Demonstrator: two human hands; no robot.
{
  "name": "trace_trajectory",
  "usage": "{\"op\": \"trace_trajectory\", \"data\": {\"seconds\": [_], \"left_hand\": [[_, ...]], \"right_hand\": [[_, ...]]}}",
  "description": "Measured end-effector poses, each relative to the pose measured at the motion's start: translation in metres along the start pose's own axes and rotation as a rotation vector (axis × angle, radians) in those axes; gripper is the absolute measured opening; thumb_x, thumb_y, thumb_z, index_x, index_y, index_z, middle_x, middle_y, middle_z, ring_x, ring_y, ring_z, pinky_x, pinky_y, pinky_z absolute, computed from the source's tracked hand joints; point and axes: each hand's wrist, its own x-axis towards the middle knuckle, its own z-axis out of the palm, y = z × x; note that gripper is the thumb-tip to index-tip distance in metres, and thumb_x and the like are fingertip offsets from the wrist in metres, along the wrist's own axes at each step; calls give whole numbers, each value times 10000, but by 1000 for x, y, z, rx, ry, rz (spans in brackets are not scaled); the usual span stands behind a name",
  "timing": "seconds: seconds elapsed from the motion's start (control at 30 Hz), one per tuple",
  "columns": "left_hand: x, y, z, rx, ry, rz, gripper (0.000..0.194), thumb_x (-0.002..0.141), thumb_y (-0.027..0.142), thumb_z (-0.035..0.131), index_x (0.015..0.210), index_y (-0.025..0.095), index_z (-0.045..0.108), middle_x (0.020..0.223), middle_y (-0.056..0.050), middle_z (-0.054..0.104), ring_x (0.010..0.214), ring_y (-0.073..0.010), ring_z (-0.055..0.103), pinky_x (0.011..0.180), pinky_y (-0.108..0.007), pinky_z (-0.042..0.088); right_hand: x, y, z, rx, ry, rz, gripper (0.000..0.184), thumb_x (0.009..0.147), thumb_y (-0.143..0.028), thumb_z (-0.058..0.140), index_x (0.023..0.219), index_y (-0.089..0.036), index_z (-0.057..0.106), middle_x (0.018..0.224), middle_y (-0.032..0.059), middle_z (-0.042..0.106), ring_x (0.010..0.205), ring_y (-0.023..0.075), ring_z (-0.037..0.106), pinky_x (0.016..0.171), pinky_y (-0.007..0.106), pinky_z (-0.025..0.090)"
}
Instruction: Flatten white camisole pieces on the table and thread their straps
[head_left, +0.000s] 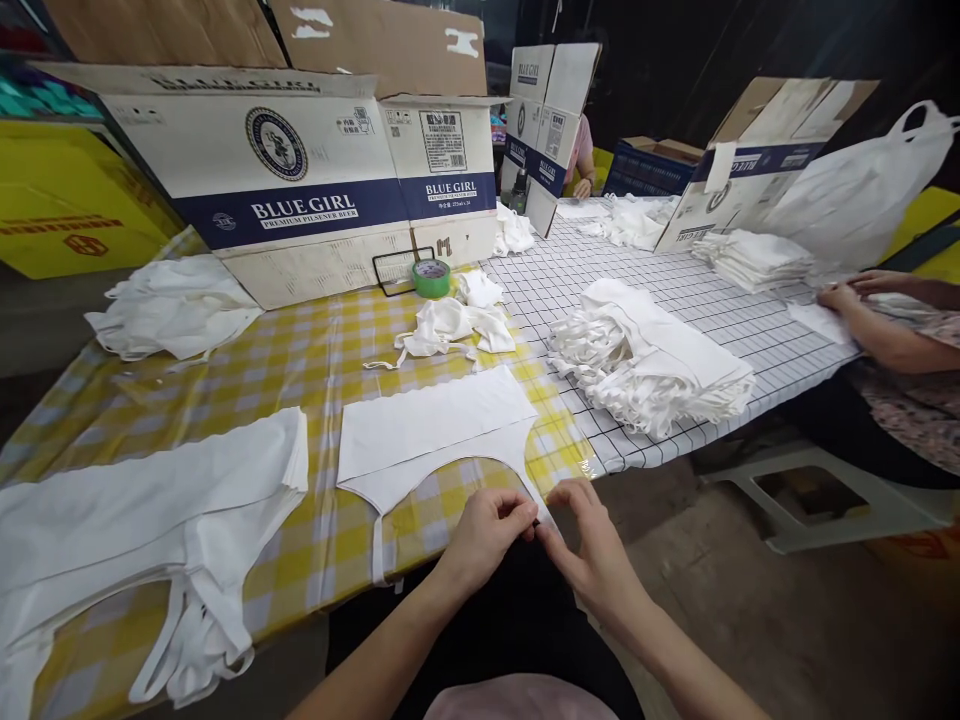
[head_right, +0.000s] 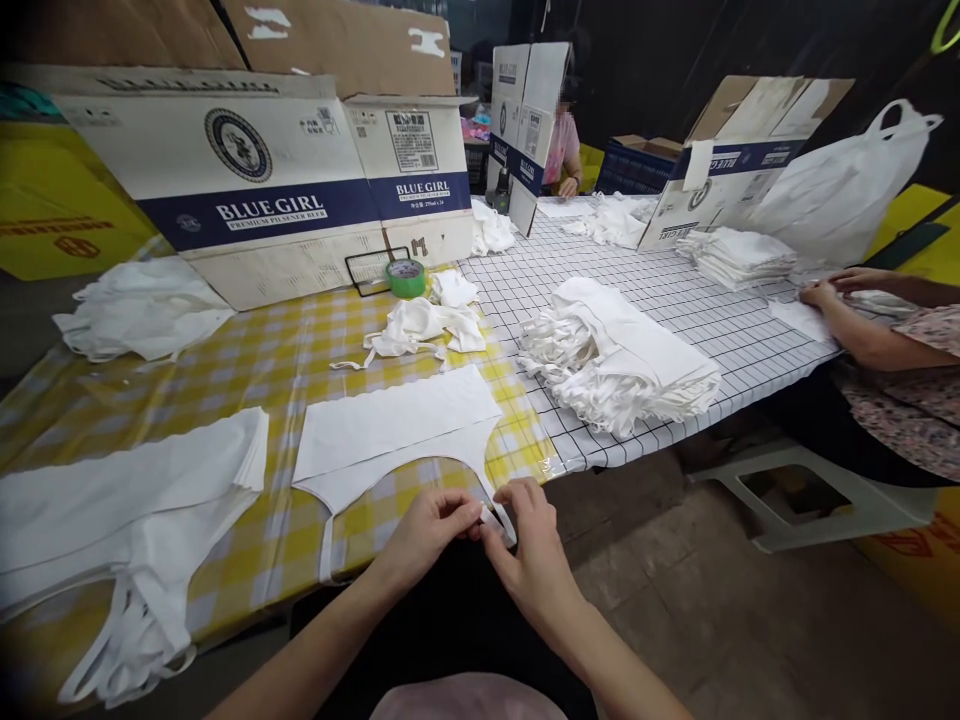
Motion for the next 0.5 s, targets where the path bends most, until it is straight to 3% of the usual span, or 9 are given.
{"op": "trace_trajectory", "data": {"seconds": [0.1,0.2,0.37,0.43,0.5], "left_hand": [[7,-7,-2,33,29,-42,331,814,323,452,569,139,576,534,9,552,511,-89,471,498,-204,332],[15,-11,-5,56,63,-74,341,797,318,441,514,146,523,479,17,515,454,-84,442,452,-200,314],[29,-7,-18,61,25,-135,309,791,308,406,538,154,496,486,25,497,408,-85,441,423,-204,327],[37,-6,-28,119,15,-95,285,807,293,379,622,156,546,523,23,515,436,-94,466,452,-214,357],[49,-8,-42,293,118,30,208,797,249,413,735,162,593,605,16,546,532,-109,506,540,-231,399]], "right_hand": [[4,2,11,71,-31,-14,298,791,-172,532,1075,-216,453,969,45,540,876,178,521,781,284,421],[11,5,21,99,-78,-64,218,855,-137,416,1054,-218,456,914,33,544,796,148,532,718,245,432],[32,10,29,-105,-43,-188,182,896,-156,357,948,-202,525,847,41,502,723,145,512,656,240,411],[45,12,27,-177,-29,-202,189,900,-174,361,877,-198,546,812,36,499,683,141,502,627,238,397],[62,12,23,-193,-7,-207,184,893,-194,383,828,-195,554,795,35,515,682,143,509,628,241,391]]}}
